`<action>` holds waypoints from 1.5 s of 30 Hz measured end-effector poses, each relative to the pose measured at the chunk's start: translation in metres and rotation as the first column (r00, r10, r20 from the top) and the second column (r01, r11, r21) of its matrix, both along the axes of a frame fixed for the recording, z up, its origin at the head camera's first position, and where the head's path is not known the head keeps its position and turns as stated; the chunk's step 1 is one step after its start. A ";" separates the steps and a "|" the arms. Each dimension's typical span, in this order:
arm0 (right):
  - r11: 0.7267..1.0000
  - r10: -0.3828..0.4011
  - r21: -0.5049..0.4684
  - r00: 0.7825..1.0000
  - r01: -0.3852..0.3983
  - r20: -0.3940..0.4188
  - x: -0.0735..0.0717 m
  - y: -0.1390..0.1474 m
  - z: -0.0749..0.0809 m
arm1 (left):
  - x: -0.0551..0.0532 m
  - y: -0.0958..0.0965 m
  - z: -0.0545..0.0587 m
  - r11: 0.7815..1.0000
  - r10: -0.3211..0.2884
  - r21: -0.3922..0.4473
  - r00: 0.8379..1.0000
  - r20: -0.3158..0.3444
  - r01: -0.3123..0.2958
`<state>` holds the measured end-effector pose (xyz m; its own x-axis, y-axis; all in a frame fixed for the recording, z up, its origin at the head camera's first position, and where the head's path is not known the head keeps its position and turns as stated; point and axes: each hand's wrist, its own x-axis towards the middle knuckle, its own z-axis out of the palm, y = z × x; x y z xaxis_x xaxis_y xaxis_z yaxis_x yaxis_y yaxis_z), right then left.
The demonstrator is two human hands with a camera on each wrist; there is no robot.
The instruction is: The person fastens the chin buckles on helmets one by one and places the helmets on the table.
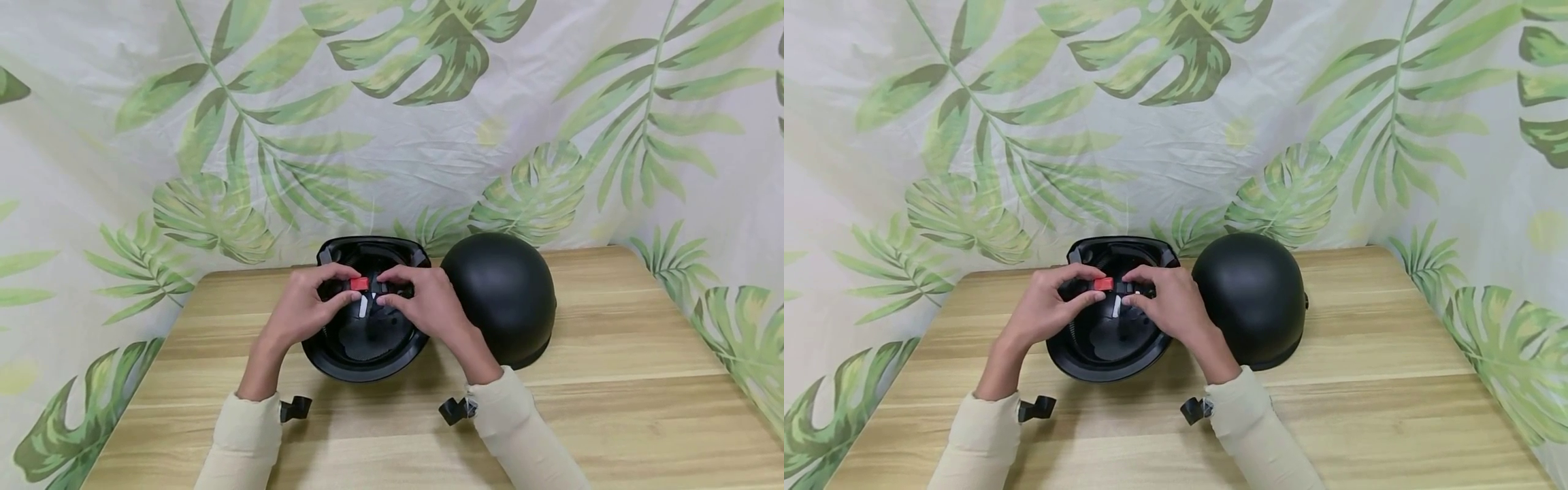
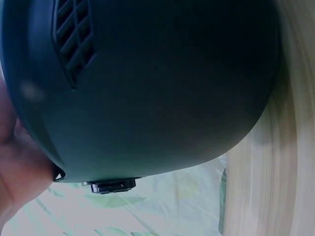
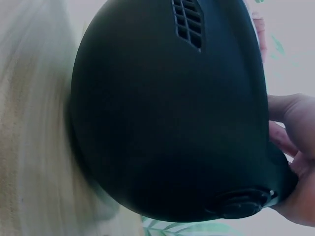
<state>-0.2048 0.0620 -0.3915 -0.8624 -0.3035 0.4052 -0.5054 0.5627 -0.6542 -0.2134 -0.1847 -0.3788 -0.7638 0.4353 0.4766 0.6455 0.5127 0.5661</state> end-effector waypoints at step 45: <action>0.989 0.088 -0.118 0.996 -0.085 0.017 0.001 0.004 0.003 | 0.002 -0.004 0.005 1.000 -0.007 0.013 1.000 0.011 0.007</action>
<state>-0.2035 0.0658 -0.3884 -0.8440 -0.3292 0.4234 -0.5337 0.4364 -0.7244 -0.2114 -0.1888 -0.3740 -0.7658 0.4344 0.4742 0.6429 0.5004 0.5799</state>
